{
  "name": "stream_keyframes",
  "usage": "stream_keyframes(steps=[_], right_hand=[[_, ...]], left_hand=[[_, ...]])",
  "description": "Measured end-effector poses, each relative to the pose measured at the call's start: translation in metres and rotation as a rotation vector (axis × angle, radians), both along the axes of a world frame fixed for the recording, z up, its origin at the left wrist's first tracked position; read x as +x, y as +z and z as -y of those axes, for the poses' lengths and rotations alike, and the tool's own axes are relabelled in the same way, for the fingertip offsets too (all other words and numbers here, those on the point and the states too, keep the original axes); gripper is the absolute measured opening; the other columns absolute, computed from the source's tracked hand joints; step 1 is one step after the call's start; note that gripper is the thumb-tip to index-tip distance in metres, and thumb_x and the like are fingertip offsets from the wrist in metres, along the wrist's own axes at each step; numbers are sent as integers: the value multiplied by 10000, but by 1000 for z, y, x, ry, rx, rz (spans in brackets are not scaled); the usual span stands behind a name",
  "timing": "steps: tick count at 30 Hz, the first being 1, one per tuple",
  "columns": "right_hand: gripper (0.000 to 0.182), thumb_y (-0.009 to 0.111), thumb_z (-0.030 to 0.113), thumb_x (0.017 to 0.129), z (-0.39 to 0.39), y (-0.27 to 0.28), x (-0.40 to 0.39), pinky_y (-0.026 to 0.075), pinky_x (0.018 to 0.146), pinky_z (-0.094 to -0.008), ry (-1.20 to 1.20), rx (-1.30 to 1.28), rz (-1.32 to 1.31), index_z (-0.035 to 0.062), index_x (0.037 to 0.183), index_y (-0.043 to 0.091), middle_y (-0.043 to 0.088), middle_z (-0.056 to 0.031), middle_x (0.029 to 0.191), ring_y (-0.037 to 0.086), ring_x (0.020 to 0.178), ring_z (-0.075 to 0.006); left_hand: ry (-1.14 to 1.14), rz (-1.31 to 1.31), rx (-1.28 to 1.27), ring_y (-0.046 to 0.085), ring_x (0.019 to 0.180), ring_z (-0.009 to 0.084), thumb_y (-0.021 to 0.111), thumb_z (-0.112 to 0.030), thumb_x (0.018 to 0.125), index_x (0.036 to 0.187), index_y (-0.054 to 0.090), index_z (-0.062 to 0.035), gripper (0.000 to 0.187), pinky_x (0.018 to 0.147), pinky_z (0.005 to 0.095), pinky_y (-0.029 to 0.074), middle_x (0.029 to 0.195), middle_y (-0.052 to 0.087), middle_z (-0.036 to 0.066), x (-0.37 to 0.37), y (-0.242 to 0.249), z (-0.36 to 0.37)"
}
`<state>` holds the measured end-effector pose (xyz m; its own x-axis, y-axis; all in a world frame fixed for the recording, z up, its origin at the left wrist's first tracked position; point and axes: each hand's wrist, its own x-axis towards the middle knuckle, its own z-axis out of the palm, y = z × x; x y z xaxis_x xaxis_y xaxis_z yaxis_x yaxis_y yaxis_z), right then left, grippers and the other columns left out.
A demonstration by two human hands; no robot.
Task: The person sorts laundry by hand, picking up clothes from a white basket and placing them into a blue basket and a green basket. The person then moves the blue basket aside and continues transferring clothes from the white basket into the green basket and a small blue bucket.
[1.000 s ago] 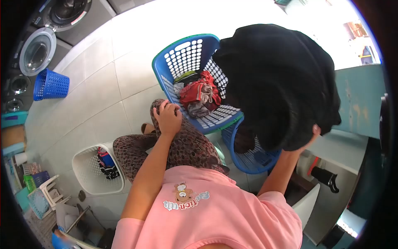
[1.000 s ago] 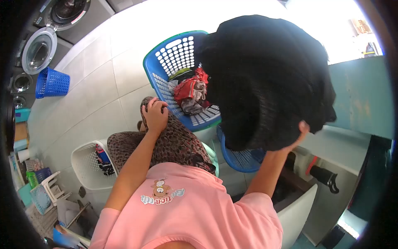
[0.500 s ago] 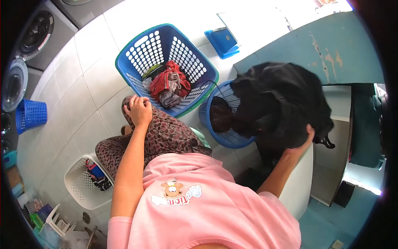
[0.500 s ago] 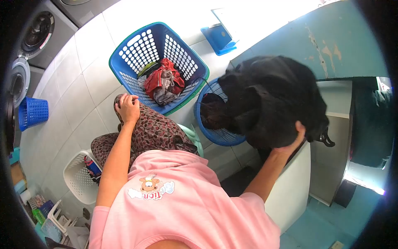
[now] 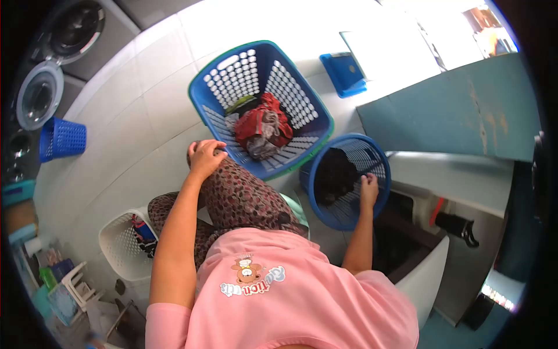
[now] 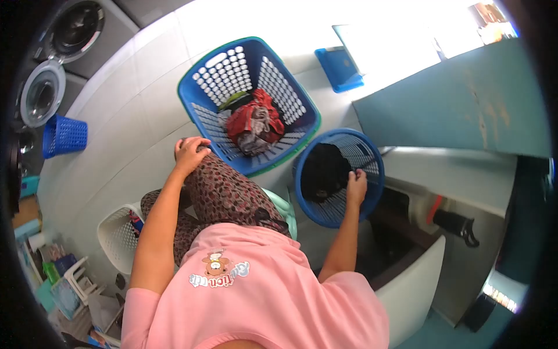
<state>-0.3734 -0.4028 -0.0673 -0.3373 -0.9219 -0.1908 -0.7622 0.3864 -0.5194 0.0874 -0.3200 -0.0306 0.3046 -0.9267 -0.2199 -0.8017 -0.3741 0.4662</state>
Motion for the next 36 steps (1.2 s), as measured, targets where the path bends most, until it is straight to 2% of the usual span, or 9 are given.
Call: stream_keyframes(steps=[5,9,11,15,17,20,31,35,36], right_hand=[[194,498,109,789,71,19,111,418,696,-241,232,-138,566,38,968,520,573,-61,915,538,816,-133],[231,525,178,779,96,-9,212,415,655,-241,282,324,882,50,971,516,575,-55,877,538,787,-120],[286,555,222,750,104,-51,248,427,690,-294,429,423,705,45,970,509,579,-76,871,556,791,-187],[535,665,285,594,109,-114,315,376,814,-410,1122,-131,71,96,1050,459,457,-160,1090,423,1013,-353],[660,677,323,574,115,-105,352,283,913,-452,1224,305,-156,84,1129,412,349,-152,1229,297,1163,-316],[870,705,360,520,122,-143,389,229,946,-485,1504,325,-399,110,1240,287,259,-141,1299,218,1210,-325],[1198,754,469,403,137,-235,465,167,896,-626,1597,693,-880,227,1324,26,-34,-102,1381,65,1244,-376],[1225,777,456,337,134,-262,455,325,825,-582,1514,845,-878,243,1315,73,-4,-126,1376,180,1212,-375],[942,724,395,513,131,-262,449,401,770,-526,1571,669,-905,256,1279,194,187,-174,1322,349,1119,-367]], left_hand=[[-12,-35,-36,483,949,141,568,-227,691,826,605,-155,158,911,368,204,883,585,-5,10,-4,6],[48,-28,-125,503,907,154,556,-201,699,766,592,-136,100,884,366,254,832,591,-1,10,-12,11],[67,-26,-144,508,893,159,550,-200,704,767,585,-131,100,872,363,269,819,588,0,9,-6,21],[87,-69,-128,518,873,179,566,-170,691,806,569,-123,125,862,366,277,818,579,21,12,7,29],[93,-120,-162,517,885,180,572,-168,683,823,565,-124,148,870,368,273,845,578,21,17,7,28],[109,-188,-177,515,897,181,566,-162,683,834,565,-122,157,874,374,272,872,578,23,24,5,30],[216,-338,-87,513,917,153,588,-127,639,875,568,-117,237,874,373,280,890,572,2,43,-11,30],[225,-355,-80,497,931,125,597,-151,631,893,565,-132,265,883,350,273,924,557,-23,43,-13,30],[214,-353,-85,489,940,121,596,-160,635,894,563,-133,263,882,347,274,935,552,-28,42,-15,30]])
